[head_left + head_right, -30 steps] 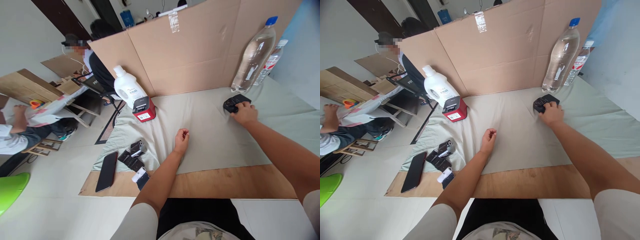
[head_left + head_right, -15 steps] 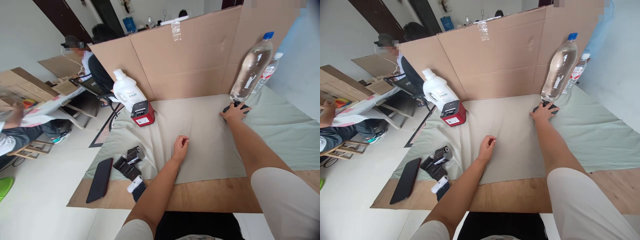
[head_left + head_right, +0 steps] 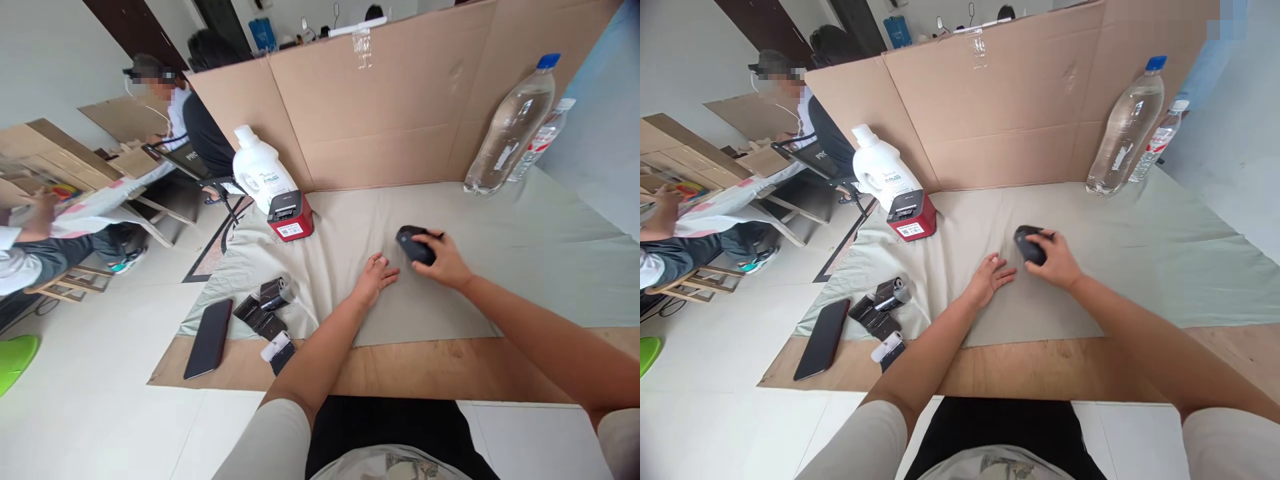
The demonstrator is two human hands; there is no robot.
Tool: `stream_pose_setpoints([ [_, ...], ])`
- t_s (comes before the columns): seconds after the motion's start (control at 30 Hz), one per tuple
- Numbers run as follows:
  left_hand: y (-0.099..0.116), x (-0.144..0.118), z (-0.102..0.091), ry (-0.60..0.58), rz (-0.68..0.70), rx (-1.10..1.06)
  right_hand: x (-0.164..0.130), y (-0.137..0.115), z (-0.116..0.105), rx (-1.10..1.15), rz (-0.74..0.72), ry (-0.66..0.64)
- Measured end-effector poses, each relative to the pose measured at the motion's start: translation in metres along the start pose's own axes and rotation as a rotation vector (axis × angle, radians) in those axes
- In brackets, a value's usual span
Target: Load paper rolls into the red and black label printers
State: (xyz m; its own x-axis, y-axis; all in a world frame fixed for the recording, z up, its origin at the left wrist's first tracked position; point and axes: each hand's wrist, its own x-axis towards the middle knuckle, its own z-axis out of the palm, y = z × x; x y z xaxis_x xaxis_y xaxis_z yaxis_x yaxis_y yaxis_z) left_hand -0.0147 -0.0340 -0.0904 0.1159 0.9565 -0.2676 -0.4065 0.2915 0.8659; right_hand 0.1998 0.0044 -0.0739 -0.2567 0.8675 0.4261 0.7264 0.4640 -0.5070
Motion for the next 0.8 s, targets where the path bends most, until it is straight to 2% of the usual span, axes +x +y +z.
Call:
stream_pose_setpoints([
  [0.07,0.000,-0.003,0.005,-0.007,-0.067,-0.106,-0.027,-0.034,0.019,-0.009,-0.153,-0.048],
  [0.17,0.001,-0.011,0.007,0.090,-0.021,-0.143,-0.061,-0.070,0.033,-0.079,-0.312,-0.108],
  [0.27,0.002,-0.019,0.005,0.176,0.039,-0.165,-0.078,-0.081,0.024,-0.017,-0.479,-0.135],
  [0.37,0.002,-0.024,0.001,0.211,0.073,-0.200,-0.075,-0.075,0.007,0.202,-0.552,-0.062],
  [0.43,0.002,-0.024,0.000,0.209,0.087,-0.213,-0.064,-0.069,0.003,0.327,-0.423,0.064],
  [0.53,-0.002,-0.024,-0.002,0.156,0.127,-0.194,-0.039,-0.063,0.015,0.403,0.035,0.246],
  [0.57,-0.003,-0.024,-0.002,0.141,0.144,-0.174,-0.032,-0.063,0.023,0.434,0.181,0.235],
  [0.63,-0.006,-0.023,-0.004,0.129,0.167,-0.127,-0.021,-0.062,0.038,0.516,0.334,0.094],
  [0.7,-0.007,-0.022,-0.006,0.113,0.161,-0.105,-0.018,-0.060,0.050,0.596,0.360,-0.061],
  [0.8,-0.004,-0.017,-0.014,0.031,0.066,-0.125,-0.023,-0.054,0.056,0.725,0.375,-0.155],
])
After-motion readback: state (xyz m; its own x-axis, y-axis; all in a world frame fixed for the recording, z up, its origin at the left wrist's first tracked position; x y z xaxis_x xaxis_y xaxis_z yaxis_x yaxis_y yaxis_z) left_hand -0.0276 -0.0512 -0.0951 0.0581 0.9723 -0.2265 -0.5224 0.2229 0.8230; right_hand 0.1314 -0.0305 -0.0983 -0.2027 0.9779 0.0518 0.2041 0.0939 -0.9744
